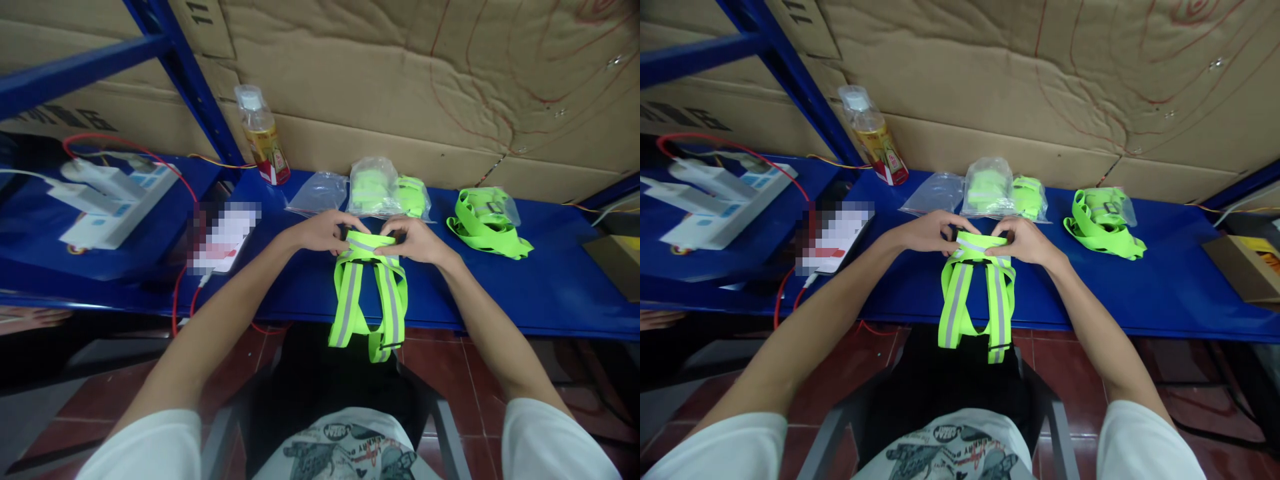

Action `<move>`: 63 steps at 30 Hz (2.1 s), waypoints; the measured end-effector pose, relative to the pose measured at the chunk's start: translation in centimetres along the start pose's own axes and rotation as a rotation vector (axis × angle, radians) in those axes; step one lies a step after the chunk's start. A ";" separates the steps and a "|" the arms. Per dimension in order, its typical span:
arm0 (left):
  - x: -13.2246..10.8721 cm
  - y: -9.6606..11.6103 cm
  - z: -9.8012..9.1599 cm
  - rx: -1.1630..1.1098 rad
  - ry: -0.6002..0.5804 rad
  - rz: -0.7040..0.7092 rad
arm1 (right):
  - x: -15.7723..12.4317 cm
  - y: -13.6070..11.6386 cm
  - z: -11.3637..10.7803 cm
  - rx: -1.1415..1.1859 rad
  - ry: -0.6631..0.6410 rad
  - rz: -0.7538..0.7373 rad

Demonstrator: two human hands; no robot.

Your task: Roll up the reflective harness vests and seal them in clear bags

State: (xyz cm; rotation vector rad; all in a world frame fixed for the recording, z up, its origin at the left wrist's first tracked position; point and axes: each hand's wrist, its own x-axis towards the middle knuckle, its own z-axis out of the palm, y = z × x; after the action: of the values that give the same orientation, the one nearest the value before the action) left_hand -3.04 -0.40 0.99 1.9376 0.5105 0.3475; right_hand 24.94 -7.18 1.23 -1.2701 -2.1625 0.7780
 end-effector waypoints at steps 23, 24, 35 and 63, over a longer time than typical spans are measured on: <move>-0.4 1.2 0.1 0.163 0.297 0.156 | -0.4 -1.9 0.2 -0.239 0.053 -0.211; -0.4 1.2 0.1 0.208 0.328 0.201 | -0.4 -1.8 0.3 -0.275 0.093 -0.230; -0.2 -0.4 -0.1 0.428 0.292 0.245 | -0.6 -0.9 -0.8 -0.296 0.128 -0.262; -0.6 0.6 1.1 0.740 0.330 0.382 | -2.5 -1.3 -0.9 -0.326 0.171 -0.199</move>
State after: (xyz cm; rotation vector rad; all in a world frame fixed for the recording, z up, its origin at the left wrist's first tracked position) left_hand -2.95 -1.80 1.03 2.7261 0.5214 0.8197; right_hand 25.80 -9.72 2.43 -1.1979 -2.2902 0.2333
